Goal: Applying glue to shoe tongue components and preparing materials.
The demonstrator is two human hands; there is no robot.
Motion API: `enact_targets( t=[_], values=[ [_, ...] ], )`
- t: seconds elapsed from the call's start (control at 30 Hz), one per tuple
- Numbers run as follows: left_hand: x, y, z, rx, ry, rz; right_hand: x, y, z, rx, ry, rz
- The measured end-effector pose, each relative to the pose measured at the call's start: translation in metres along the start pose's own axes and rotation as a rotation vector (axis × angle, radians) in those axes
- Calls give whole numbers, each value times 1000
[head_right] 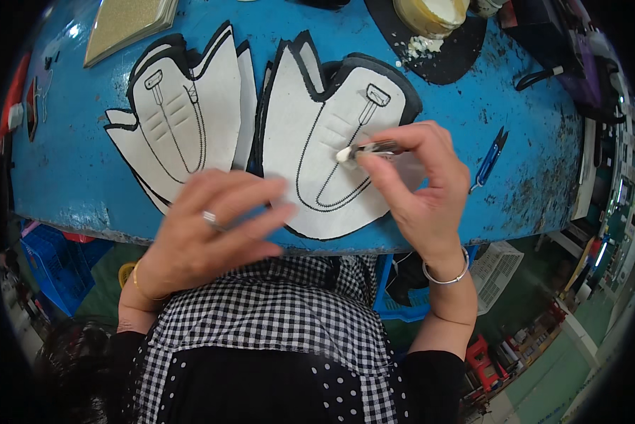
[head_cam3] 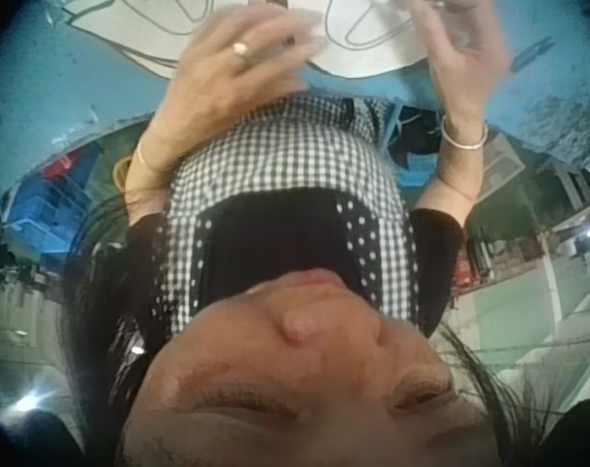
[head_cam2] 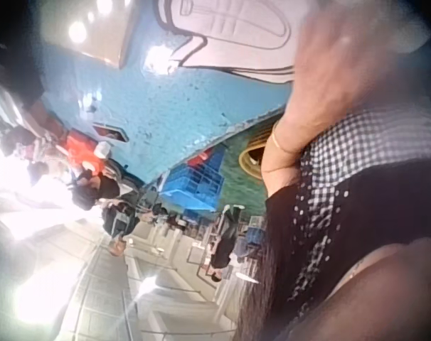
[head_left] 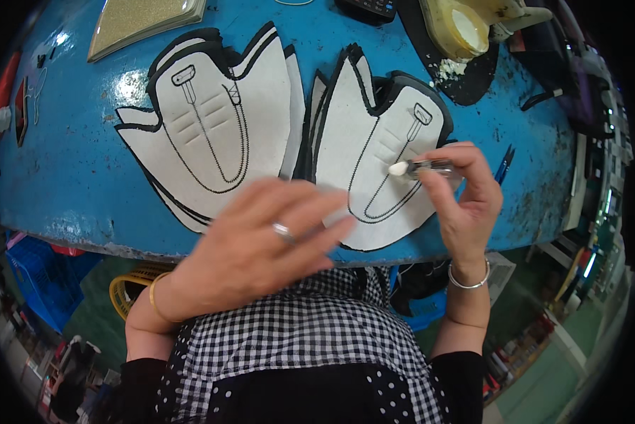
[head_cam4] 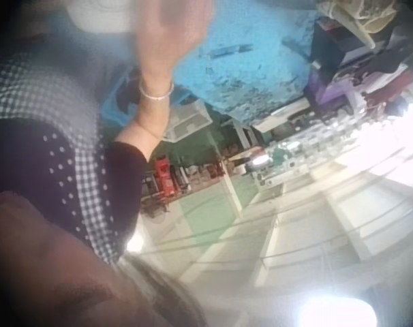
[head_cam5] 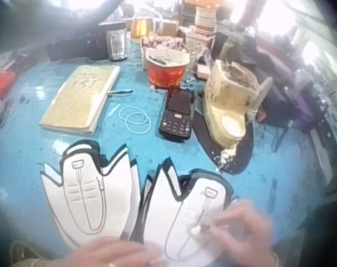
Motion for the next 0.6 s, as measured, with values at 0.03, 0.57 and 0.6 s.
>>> enact_targets(
  t=[0.03, 0.57, 0.6],
  values=[
    [11, 1, -3, 0, 3, 2, 4, -1, -2, -38, -28, 69],
    [40, 5, -22, 184, 56, -188, -6, -8, 4, -361, -30, 254],
    [40, 5, -23, 180, 69, -180, -11, -7, 3, -362, -31, 256]
  ],
)
Point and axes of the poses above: each hand's wrist, its own z-axis away from the middle knuckle, its own x-axis out of the palm, y = z × x, the point moved 2 cm from there along -z, towards the middle knuckle, and after that the axes turned 5 degrees about x, right-handed, at the moved point
